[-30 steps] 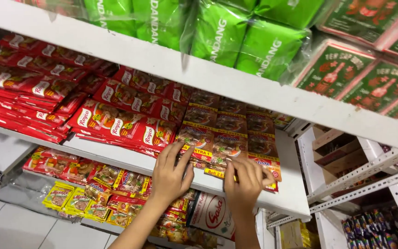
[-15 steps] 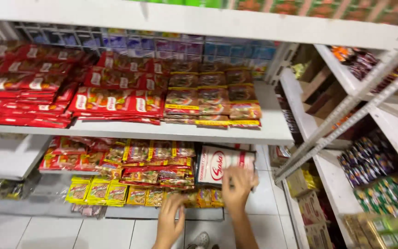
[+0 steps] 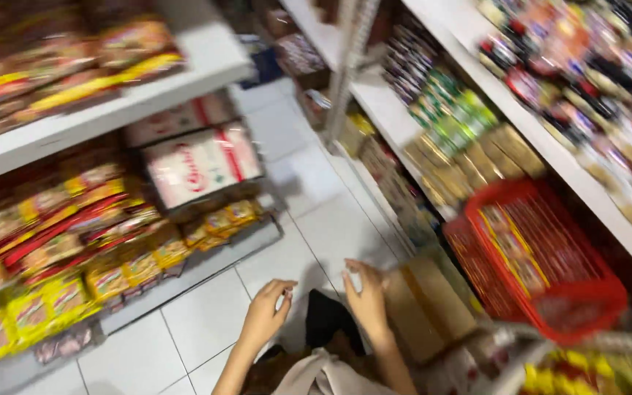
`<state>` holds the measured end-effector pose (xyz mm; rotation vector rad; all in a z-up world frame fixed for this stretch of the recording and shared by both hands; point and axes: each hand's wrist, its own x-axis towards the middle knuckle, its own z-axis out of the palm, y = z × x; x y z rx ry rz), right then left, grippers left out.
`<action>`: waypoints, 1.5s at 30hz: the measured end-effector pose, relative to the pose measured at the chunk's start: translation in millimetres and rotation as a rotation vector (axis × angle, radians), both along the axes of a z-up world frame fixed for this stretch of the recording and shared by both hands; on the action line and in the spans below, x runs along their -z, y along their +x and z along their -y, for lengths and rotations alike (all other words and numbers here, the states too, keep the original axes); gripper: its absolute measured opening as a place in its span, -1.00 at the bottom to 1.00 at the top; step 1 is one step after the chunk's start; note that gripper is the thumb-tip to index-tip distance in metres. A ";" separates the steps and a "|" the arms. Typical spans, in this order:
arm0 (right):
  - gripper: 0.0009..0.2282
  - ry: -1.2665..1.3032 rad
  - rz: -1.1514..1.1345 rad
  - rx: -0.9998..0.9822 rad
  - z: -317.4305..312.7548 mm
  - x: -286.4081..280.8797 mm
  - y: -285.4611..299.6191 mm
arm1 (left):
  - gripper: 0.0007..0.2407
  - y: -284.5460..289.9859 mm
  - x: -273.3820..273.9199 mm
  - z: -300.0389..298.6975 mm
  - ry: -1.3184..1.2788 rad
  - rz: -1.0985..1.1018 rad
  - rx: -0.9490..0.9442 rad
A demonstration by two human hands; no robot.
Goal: The person stocks a retail shelf with seasoning packets by taking them from a basket and arranging them in rows.
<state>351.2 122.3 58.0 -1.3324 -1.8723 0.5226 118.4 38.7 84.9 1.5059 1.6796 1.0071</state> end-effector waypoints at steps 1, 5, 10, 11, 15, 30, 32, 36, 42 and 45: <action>-0.75 -0.020 0.024 0.054 -1.8 -2.1 21.6 | -0.82 14.4 -3.8 -15.2 0.012 -0.021 0.050; -0.76 -0.025 0.062 0.196 -22.8 -20.1 109.3 | -0.80 80.1 -9.9 -80.9 0.052 -0.111 0.272; -0.80 -0.107 0.057 0.386 -43.2 -7.6 215.3 | -0.78 182.8 -10.0 -157.5 0.065 -0.111 0.537; -0.80 -0.129 0.059 0.422 -46.0 -1.3 236.2 | -0.77 204.5 -7.8 -171.3 0.078 -0.111 0.592; -0.81 -0.132 0.104 0.498 -53.2 20.6 309.7 | -0.73 280.4 9.9 -215.7 0.185 -0.230 0.757; -0.71 -0.988 -0.062 0.640 -160.3 148.4 429.3 | -0.43 431.7 118.5 -395.3 0.460 -0.611 1.082; -0.70 -1.072 -0.153 0.610 -195.1 156.9 431.7 | -0.58 446.9 152.1 -412.0 0.761 -0.818 1.061; -0.70 -1.217 -0.356 0.550 -246.3 167.6 422.9 | -0.53 457.7 176.5 -441.6 0.650 -0.800 1.239; -0.69 -1.291 -0.676 0.534 -278.5 177.4 399.1 | -0.41 454.1 181.9 -451.5 0.452 -0.728 1.468; -0.69 -1.281 -0.799 0.552 -279.6 174.0 389.7 | -0.44 453.2 188.8 -458.3 0.553 -0.578 1.478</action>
